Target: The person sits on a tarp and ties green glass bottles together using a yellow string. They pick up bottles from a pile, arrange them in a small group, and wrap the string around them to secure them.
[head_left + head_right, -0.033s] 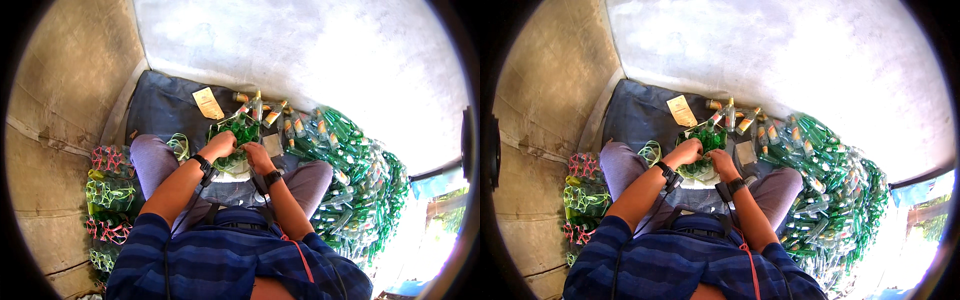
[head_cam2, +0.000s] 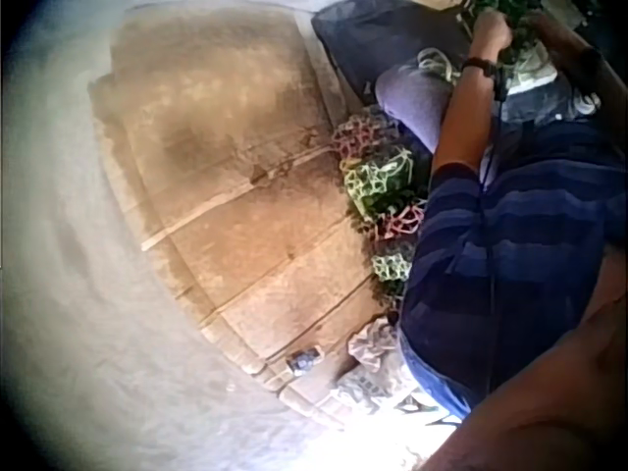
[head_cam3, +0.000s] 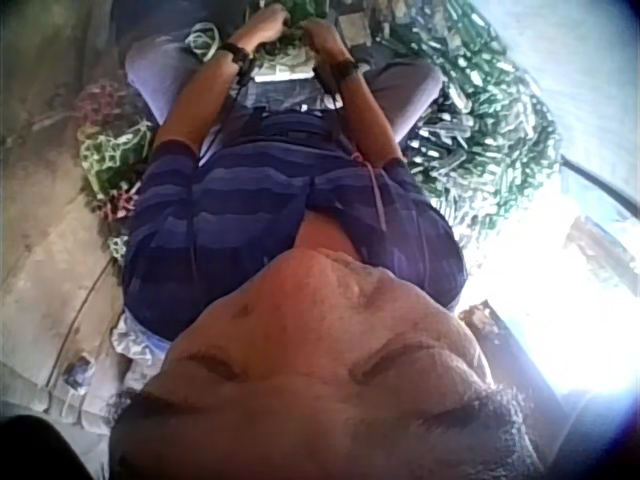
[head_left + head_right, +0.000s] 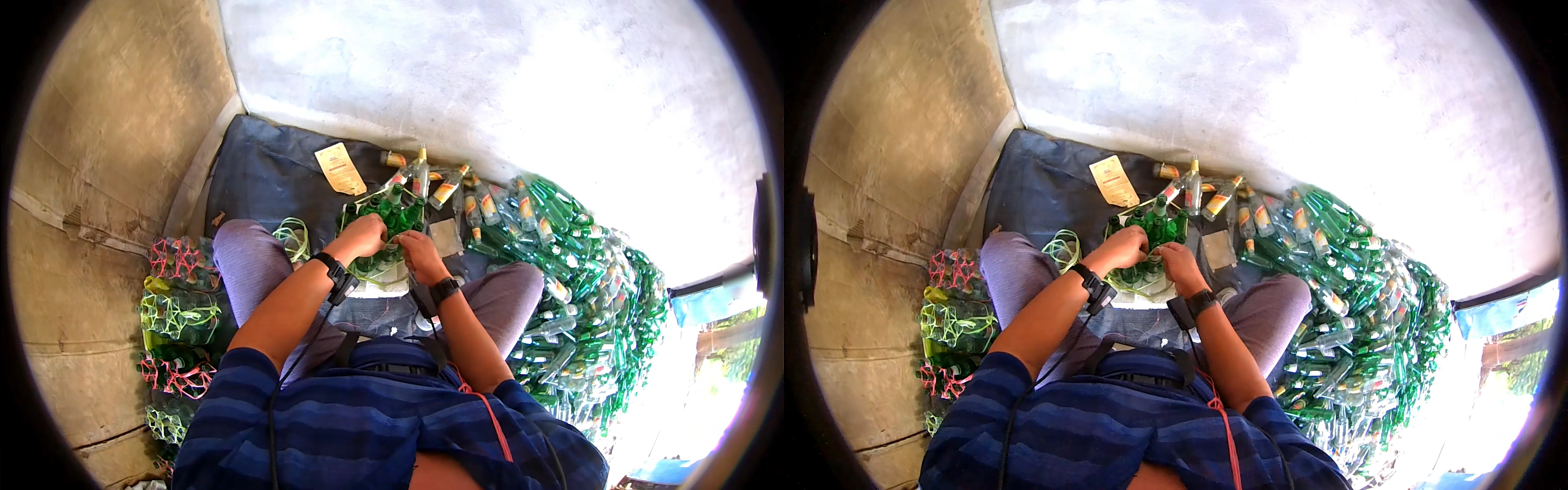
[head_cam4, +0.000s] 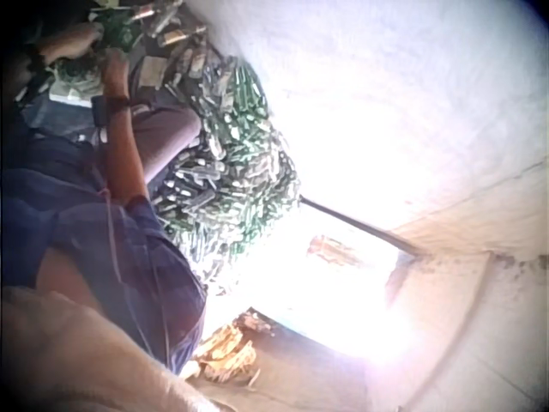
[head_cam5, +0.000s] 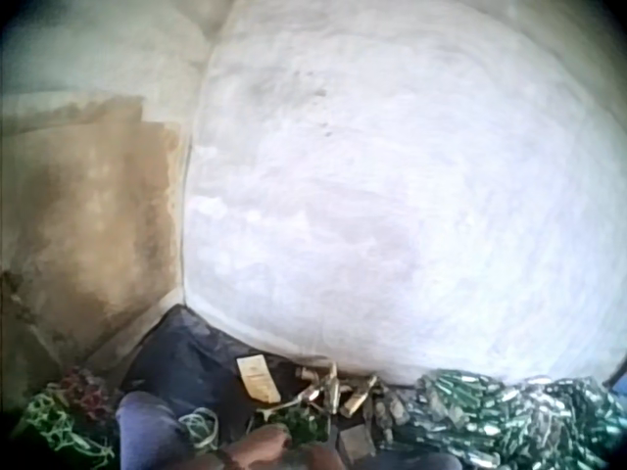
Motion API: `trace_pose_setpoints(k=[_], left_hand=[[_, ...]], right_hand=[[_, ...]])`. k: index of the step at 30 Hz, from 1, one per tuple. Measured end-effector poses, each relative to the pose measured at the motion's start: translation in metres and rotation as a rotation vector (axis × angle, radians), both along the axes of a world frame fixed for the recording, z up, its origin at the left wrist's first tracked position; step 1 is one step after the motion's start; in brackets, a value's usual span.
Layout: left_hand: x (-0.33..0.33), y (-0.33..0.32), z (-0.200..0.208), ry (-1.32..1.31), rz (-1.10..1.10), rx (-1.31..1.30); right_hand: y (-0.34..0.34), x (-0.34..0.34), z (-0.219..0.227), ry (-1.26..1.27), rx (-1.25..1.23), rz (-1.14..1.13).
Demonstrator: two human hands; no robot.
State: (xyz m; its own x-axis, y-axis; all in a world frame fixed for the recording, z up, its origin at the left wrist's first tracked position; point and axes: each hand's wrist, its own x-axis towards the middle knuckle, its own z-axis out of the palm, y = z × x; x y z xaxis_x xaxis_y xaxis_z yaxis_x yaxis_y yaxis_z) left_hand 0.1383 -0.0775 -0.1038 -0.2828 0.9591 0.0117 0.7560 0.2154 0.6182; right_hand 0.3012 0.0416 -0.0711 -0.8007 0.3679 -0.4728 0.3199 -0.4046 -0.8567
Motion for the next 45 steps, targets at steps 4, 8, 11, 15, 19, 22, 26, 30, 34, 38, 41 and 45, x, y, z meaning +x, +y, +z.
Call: trace_pose_setpoints(k=[4, 8, 11, 15, 19, 22, 26, 30, 34, 38, 41, 45], left_hand=[[0.003, 0.005, 0.006, -0.029, 0.023, -0.062], [-0.001, 0.007, -0.005, 0.012, 0.058, -0.104], [-0.003, 0.013, -0.021, 0.045, 0.1, -0.119], [0.012, 0.008, 0.022, 0.006, 0.123, -0.207], [0.016, 0.001, 0.02, -0.068, 0.236, -0.104], [0.017, 0.0, 0.021, -0.087, 0.266, -0.075], [0.019, 0.001, 0.031, -0.086, 0.233, -0.153], [0.018, 0.003, 0.023, -0.028, 0.229, -0.166], [0.019, 0.001, 0.028, -0.03, 0.233, -0.169], [0.018, 0.005, 0.026, -0.026, 0.198, -0.213], [0.019, 0.006, 0.025, -0.015, 0.182, -0.193], [0.017, 0.005, 0.024, -0.011, 0.153, -0.166]], right_hand=[[0.01, -0.015, -0.028, 0.049, 0.652, -0.041], [0.016, -0.029, -0.031, 0.002, 1.021, -0.009], [0.022, -0.036, -0.047, -0.018, 1.247, 0.029], [0.017, -0.031, -0.035, -0.182, 1.218, -0.045], [0.002, -0.032, -0.012, -0.23, 1.329, -0.006], [0.002, -0.029, -0.012, -0.245, 1.378, 0.034], [0.0, -0.018, -0.017, -0.184, 1.383, 0.015], [-0.005, 0.0, -0.025, -0.066, 1.228, -0.084], [-0.007, 0.011, -0.048, -0.042, 0.807, -0.302], [0.0, 0.013, -0.073, -0.022, 0.557, -0.328], [0.005, 0.013, -0.078, 0.006, 0.516, -0.287], [0.003, 0.01, -0.079, -0.086, 0.51, -0.263]])
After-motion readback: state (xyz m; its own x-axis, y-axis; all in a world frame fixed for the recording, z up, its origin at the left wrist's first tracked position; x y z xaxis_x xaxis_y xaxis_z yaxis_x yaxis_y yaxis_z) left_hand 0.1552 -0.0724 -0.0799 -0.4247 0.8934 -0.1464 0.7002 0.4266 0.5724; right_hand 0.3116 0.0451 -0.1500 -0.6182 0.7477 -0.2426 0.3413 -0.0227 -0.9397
